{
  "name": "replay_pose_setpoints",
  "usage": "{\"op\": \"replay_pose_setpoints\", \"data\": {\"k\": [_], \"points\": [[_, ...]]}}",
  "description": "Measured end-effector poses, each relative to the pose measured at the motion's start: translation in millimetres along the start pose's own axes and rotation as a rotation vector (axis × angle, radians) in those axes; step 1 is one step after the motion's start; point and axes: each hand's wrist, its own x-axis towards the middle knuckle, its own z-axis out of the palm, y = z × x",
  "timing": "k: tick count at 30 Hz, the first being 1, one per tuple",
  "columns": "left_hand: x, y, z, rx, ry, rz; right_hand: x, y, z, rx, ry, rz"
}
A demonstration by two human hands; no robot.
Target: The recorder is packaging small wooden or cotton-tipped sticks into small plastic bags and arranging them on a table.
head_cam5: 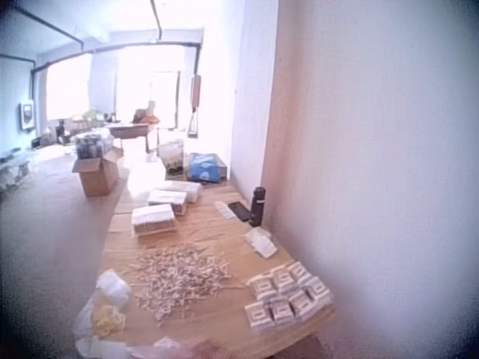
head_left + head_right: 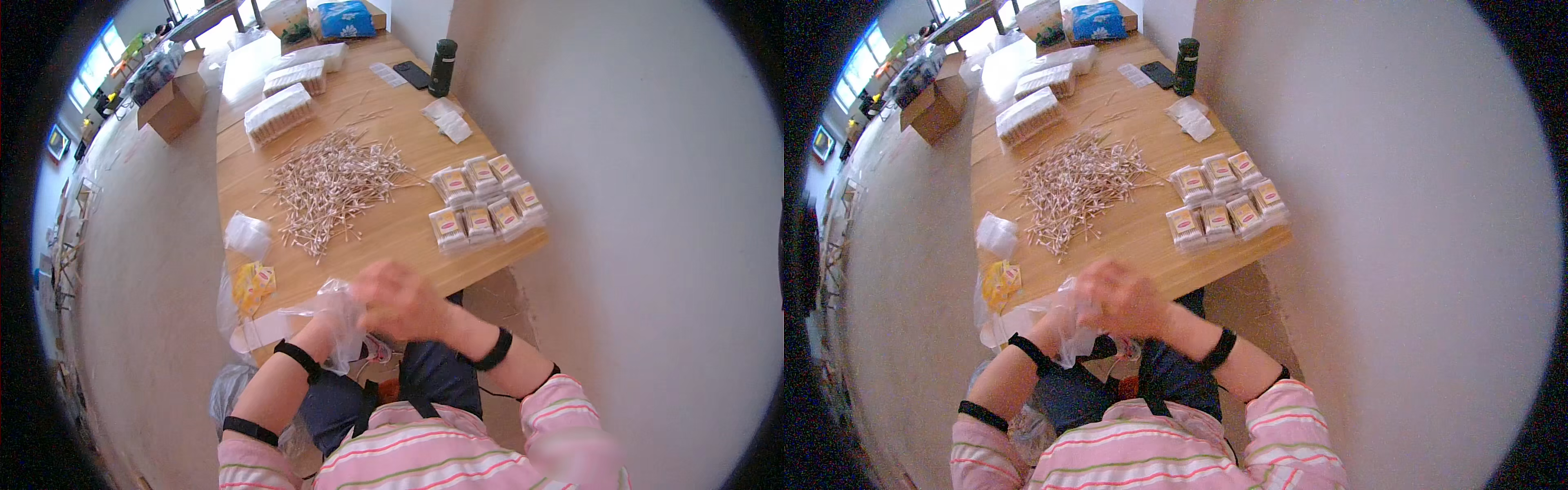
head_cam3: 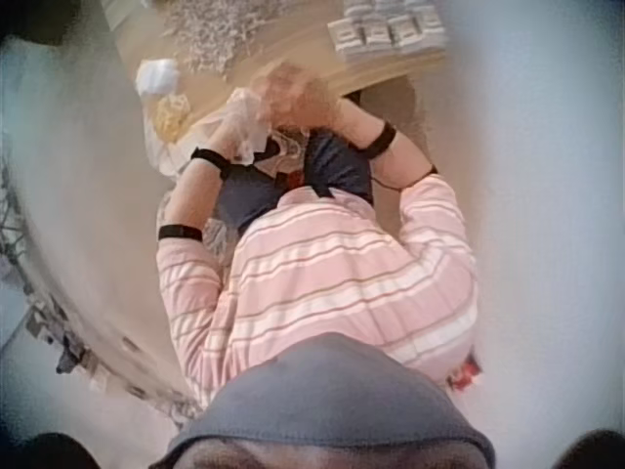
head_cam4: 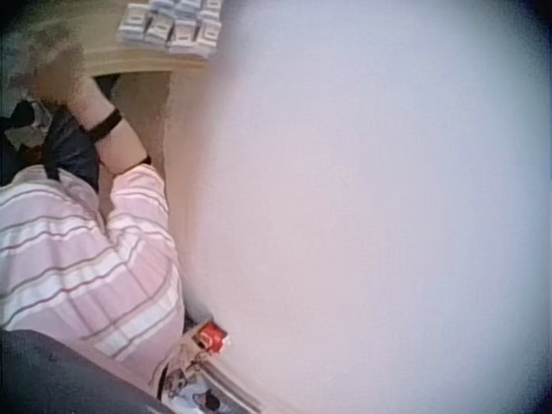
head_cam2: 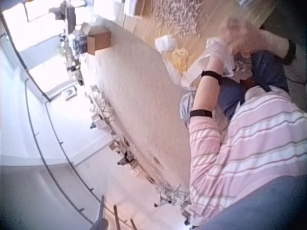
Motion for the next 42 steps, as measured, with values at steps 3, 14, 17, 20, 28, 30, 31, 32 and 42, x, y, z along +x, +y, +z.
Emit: {"op": "replay_pose_setpoints", "data": {"k": [3, 14, 17, 20, 28, 30, 31, 32, 42], "points": [[18.8, 7.3, -2.8, -0.011, 0.01, 0.03, -39.3, 81.1, 2.1, -0.489, 0.065, 0.578], [21.1, 7.6, -5.0, -0.048, -0.08, 0.009, -74.0, 140.1, 1.0, -0.709, -0.072, 1.206], [23.6, 4.2, 6.8, -0.053, -0.032, -0.046, -78.3, 139.2, -21.7, -0.768, 0.117, 1.069], [34.4, -3.8, 32.7, -0.005, 0.062, -0.044, -87.3, 158.7, -56.5, -0.882, 0.069, 1.165], [6.2, 6.0, 11.2, -0.001, 0.138, 0.017, -107.4, 172.1, -75.7, -0.897, -0.032, 1.263], [36.6, -7.3, 60.0, 0.149, 0.214, 0.06, -99.2, 170.8, -74.1, -0.863, -0.059, 1.276], [29.7, -4.7, 47.0, 0.146, 0.211, 0.061, -103.7, 172.5, -79.4, -0.86, -0.056, 1.352], [13.1, -2.0, 17.6, 0.09, 0.218, 0.128, -106.0, 173.1, -82.8, -0.849, -0.055, 1.423], [-143.1, -43.2, -15.9, -0.589, 0.447, -0.276, -116.7, 182.3, -88.8, -0.772, -0.059, 1.294]]}}
